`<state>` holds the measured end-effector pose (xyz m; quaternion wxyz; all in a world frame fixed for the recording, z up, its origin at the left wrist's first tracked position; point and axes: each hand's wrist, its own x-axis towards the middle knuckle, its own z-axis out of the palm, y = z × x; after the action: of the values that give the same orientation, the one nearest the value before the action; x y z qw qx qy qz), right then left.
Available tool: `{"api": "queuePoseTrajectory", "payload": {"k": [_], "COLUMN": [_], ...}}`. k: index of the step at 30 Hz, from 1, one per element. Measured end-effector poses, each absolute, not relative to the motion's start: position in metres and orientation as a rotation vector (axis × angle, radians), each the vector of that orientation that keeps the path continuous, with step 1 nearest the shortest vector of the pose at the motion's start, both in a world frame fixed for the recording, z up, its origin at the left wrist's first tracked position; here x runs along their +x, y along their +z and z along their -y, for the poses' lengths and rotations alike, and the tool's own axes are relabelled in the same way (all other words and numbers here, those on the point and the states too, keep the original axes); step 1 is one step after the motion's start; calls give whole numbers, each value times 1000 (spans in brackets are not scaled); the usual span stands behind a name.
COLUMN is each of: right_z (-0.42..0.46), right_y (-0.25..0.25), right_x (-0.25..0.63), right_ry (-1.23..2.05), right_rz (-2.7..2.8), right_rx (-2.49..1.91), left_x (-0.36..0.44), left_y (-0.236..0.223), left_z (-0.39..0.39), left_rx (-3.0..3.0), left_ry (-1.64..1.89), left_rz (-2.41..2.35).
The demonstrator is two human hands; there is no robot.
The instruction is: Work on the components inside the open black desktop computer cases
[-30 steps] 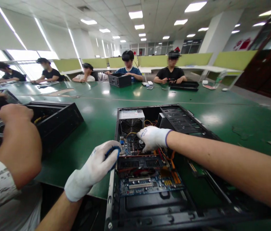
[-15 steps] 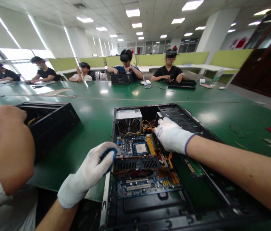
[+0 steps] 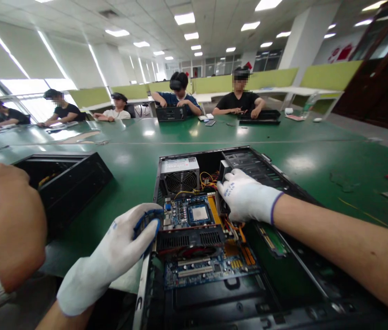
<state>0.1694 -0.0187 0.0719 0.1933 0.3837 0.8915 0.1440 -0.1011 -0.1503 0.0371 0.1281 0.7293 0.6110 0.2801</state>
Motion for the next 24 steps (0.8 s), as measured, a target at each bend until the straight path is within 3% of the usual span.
{"api": "queuePoseTrajectory", "payload": {"k": [7,11,16,24], "right_z": [13,5,-12,-25], "right_y": [74,84,87,72], "right_x": [179,188,194,196], "right_ry": [360,371,462,439], "right_rz": [-2650,-2831,-2972,-2996], "right_rx": [1021,1047,1374,1396], "left_x": [-69,-36,3,25], "left_y": [81,91,66,11], "left_z": [129,91,35,-8], "left_rx": [2329,2446,2497,2473], "left_ry": [778,437,-324,-677], "left_rz": [-1882,-1815,-1671,-1523]}}
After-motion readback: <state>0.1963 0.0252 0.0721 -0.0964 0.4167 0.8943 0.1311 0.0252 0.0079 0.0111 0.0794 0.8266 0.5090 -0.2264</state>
